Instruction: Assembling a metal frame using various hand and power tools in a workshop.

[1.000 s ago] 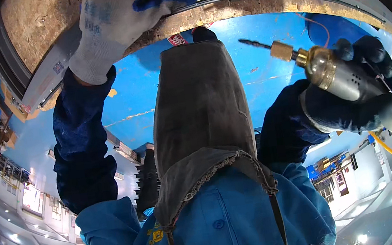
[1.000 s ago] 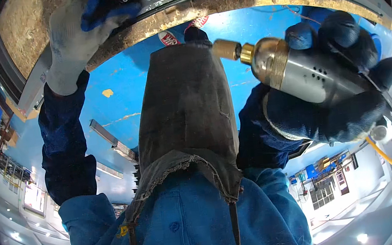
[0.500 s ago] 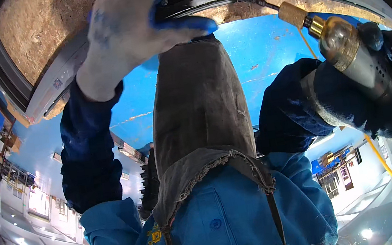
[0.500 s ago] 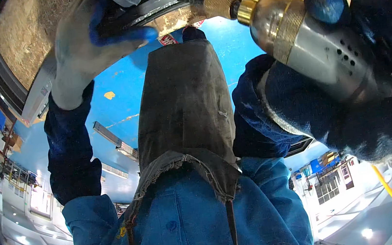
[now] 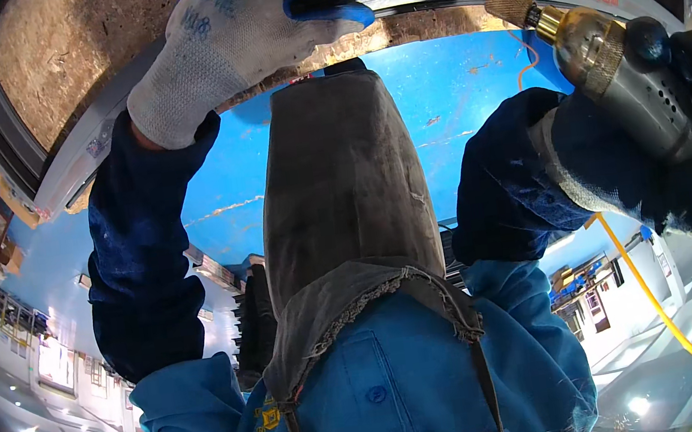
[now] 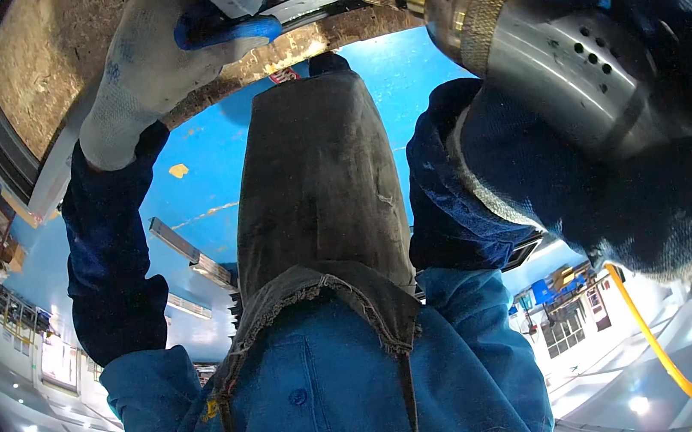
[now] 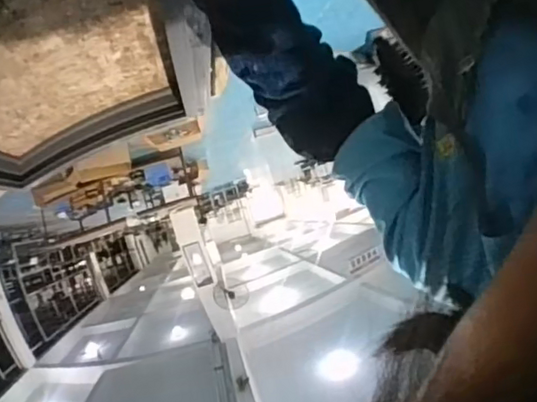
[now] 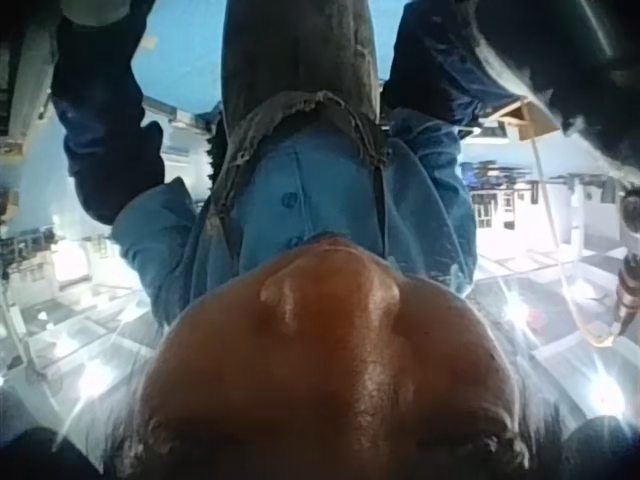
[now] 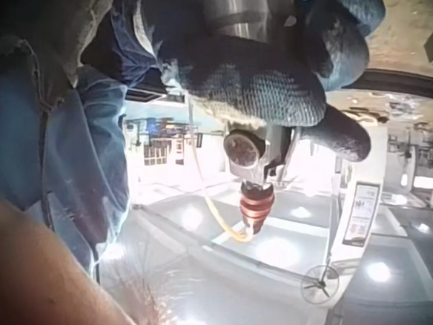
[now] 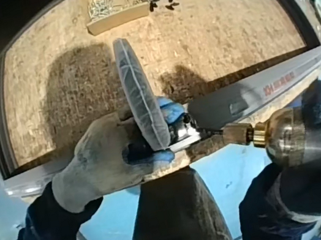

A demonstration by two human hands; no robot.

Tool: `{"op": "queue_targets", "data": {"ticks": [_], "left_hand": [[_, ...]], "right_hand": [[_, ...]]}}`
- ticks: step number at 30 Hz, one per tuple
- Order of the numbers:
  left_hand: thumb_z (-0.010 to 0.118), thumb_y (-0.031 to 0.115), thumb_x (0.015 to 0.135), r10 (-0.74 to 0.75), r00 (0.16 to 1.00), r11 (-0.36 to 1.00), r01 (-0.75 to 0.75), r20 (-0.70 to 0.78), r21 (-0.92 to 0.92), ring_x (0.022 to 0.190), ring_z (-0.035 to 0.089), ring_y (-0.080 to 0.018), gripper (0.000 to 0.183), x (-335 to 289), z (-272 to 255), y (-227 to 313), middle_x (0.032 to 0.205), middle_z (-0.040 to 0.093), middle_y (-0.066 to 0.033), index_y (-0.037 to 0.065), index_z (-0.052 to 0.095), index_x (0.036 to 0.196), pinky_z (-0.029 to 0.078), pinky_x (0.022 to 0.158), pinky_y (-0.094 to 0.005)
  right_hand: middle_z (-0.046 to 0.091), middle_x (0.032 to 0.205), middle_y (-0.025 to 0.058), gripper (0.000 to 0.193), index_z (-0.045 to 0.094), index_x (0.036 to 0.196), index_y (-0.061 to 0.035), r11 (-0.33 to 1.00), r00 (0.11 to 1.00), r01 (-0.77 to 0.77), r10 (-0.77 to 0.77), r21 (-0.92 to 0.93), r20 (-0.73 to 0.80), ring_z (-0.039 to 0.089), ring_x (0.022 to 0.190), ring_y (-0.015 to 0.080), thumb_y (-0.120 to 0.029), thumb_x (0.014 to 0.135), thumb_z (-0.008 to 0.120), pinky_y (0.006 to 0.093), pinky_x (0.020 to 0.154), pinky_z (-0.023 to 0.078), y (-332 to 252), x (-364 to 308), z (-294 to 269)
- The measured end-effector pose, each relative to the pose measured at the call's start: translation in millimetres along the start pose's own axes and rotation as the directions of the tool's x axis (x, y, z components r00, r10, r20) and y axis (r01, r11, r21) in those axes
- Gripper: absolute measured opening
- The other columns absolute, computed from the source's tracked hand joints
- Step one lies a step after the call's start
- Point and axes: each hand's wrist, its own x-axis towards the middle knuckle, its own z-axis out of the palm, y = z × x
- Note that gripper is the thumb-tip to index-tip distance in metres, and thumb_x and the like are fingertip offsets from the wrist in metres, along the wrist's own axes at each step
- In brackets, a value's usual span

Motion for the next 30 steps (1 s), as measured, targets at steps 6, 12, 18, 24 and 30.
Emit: {"op": "queue_targets", "data": {"ticks": [6,12,18,24,30], "left_hand": [[0.068,0.029,0.08,0.107,0.994,0.959,-0.103,0.0,0.265,0.113,0.054,-0.0258,0.053,6,-8,9,0.125,0.055,-0.0119,0.005,0.053,0.125,0.043,0.097,-0.0351],[0.072,0.027,0.075,0.103,0.993,0.991,-0.098,-0.055,0.09,0.103,0.059,-0.029,0.048,6,-6,3,0.113,0.06,-0.013,0.006,0.058,0.116,0.047,0.089,-0.0367],[0.078,0.026,0.071,0.14,0.986,0.969,-0.117,-0.095,0.216,0.092,0.062,-0.0251,0.041,-8,-8,-7,0.1,0.063,-0.0124,0.002,0.063,0.1,0.049,0.083,-0.0345],[0.072,0.038,0.075,0.114,0.991,0.934,-0.081,-0.074,0.349,0.096,0.06,-0.0256,0.045,-2,-5,4,0.105,0.061,-0.0118,0.003,0.064,0.102,0.045,0.087,-0.0379],[0.074,0.021,0.07,0.102,0.994,0.977,-0.092,-0.041,0.192,0.092,0.06,-0.0304,0.042,4,-13,11,0.102,0.059,-0.0146,0.005,0.061,0.108,0.049,0.08,-0.0382]], "right_hand": [[0.062,0.096,0.0203,0.047,0.057,0.108,0.0027,0.996,0.999,0.022,-0.02,-0.086,0.032,0.064,0.084,0.0272,-0.038,0.095,0.039,0.0406,0.069,0.056,3,9,8],[0.062,0.091,0.0288,0.058,0.056,0.102,0.0106,0.978,0.966,0.175,-0.15,-0.109,0.212,0.067,0.068,0.0349,-0.041,0.097,0.031,0.0426,0.057,0.061,7,29,2],[0.061,0.114,0.0084,0.038,0.057,0.115,-0.0051,0.939,0.987,-0.158,0.139,-0.307,-0.084,0.057,0.108,0.0306,-0.032,0.087,0.061,0.0362,0.08,0.051,-39,9,95],[0.064,0.089,0.0185,0.038,0.049,0.122,-0.0067,0.942,0.946,-0.201,0.115,0.269,0.304,0.063,0.073,0.0323,-0.016,0.086,0.06,0.0487,0.058,0.054,-19,27,48],[0.064,0.088,0.0191,0.038,0.059,0.102,0.0032,0.862,0.99,-0.064,-0.007,-0.502,-0.139,0.065,0.077,0.0278,-0.03,0.092,0.045,0.0396,0.064,0.056,-31,2,83]]}}
